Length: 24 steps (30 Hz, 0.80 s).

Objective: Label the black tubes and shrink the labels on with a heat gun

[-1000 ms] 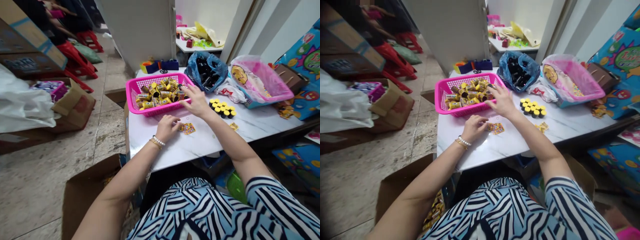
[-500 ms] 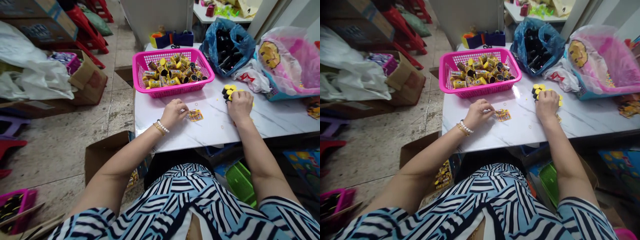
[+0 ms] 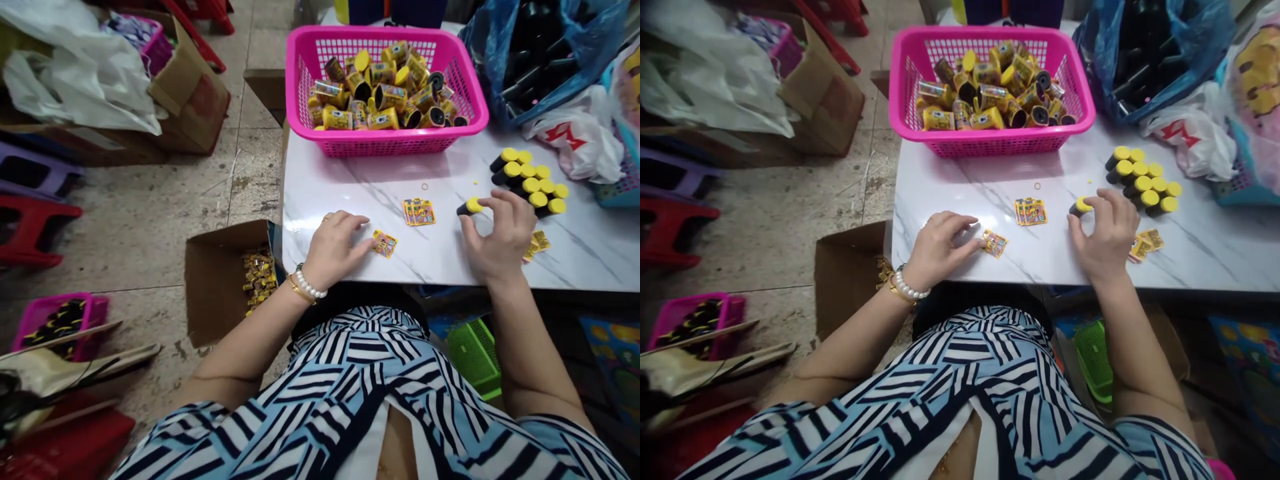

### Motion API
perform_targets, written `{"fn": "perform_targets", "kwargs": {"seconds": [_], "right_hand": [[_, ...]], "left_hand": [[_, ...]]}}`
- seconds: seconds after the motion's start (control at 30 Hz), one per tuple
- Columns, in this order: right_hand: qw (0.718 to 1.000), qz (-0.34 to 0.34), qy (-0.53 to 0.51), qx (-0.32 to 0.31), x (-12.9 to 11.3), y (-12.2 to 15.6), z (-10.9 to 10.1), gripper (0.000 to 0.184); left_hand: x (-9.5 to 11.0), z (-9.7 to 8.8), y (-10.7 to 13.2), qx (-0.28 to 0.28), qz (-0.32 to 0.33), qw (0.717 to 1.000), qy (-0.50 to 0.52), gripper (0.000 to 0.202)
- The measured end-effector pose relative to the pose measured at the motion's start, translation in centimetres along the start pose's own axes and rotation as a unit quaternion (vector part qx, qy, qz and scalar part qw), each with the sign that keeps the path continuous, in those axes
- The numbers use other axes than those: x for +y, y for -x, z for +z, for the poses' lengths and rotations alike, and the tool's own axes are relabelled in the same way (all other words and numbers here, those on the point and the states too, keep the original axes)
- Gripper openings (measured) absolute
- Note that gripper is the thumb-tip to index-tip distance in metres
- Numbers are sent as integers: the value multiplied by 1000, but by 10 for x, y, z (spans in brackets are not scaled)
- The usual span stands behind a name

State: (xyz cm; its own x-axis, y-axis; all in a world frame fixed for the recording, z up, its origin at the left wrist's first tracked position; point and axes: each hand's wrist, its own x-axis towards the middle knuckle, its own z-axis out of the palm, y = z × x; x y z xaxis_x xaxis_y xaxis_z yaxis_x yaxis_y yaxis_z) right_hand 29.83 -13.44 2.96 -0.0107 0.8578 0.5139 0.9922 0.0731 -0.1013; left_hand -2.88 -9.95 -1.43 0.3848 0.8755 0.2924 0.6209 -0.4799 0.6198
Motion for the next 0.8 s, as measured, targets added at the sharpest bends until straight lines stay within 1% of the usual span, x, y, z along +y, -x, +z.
{"fn": "perform_targets", "kwargs": {"seconds": [0.07, 0.17, 0.2, 0.27, 0.33, 0.4, 0.43, 0.47, 0.5, 0.57, 0.6, 0.67, 0.7, 0.73, 0.8], "right_hand": [[998, -21, -55, 13, -26, 10, -3, 23], [987, -53, -153, -9, -69, 24, -4, 12], [982, -48, -184, -21, -81, 27, -4, 12], [965, -18, -251, -67, -98, 30, -4, 21], [933, 15, -326, -154, -106, 27, -3, 27], [887, 45, -388, -248, -107, 23, -3, 23], [866, 63, -411, -279, -106, 21, -2, 21], [849, 83, -429, -296, -106, 19, 0, 21], [838, 106, -443, -300, -106, 19, 1, 22], [826, 151, -466, -277, -108, 19, 3, 26], [824, 172, -473, -260, -109, 20, 5, 28], [827, 210, -476, -213, -114, 24, 6, 33], [830, 226, -475, -189, -116, 26, 7, 35], [832, 237, -473, -169, -119, 28, 7, 36], [835, 241, -473, -143, -122, 33, 8, 37]], "left_hand": [[4, 8, -5, -8, 6, 1000, -22, 22], [13, 15, -7, -24, 28, 999, -6, 11], [15, 15, -6, -24, 36, 999, 16, 9], [20, 11, -1, -18, 52, 995, 78, 6], [24, 5, 3, -23, 75, 986, 146, 6], [26, -1, 5, -22, 83, 977, 194, 10], [27, -3, 6, -16, 75, 974, 213, 12], [27, -4, 6, -5, 58, 970, 235, 16], [27, -5, 7, 12, 35, 965, 261, 21], [28, -5, 10, 56, -20, 946, 319, 30], [28, -4, 13, 85, -48, 935, 342, 30], [32, -3, 20, 136, -97, 917, 363, 19], [34, -3, 23, 150, -116, 910, 368, 15], [37, -3, 26, 154, -132, 905, 374, 14], [42, -3, 31, 143, -152, 894, 397, 19]]}}
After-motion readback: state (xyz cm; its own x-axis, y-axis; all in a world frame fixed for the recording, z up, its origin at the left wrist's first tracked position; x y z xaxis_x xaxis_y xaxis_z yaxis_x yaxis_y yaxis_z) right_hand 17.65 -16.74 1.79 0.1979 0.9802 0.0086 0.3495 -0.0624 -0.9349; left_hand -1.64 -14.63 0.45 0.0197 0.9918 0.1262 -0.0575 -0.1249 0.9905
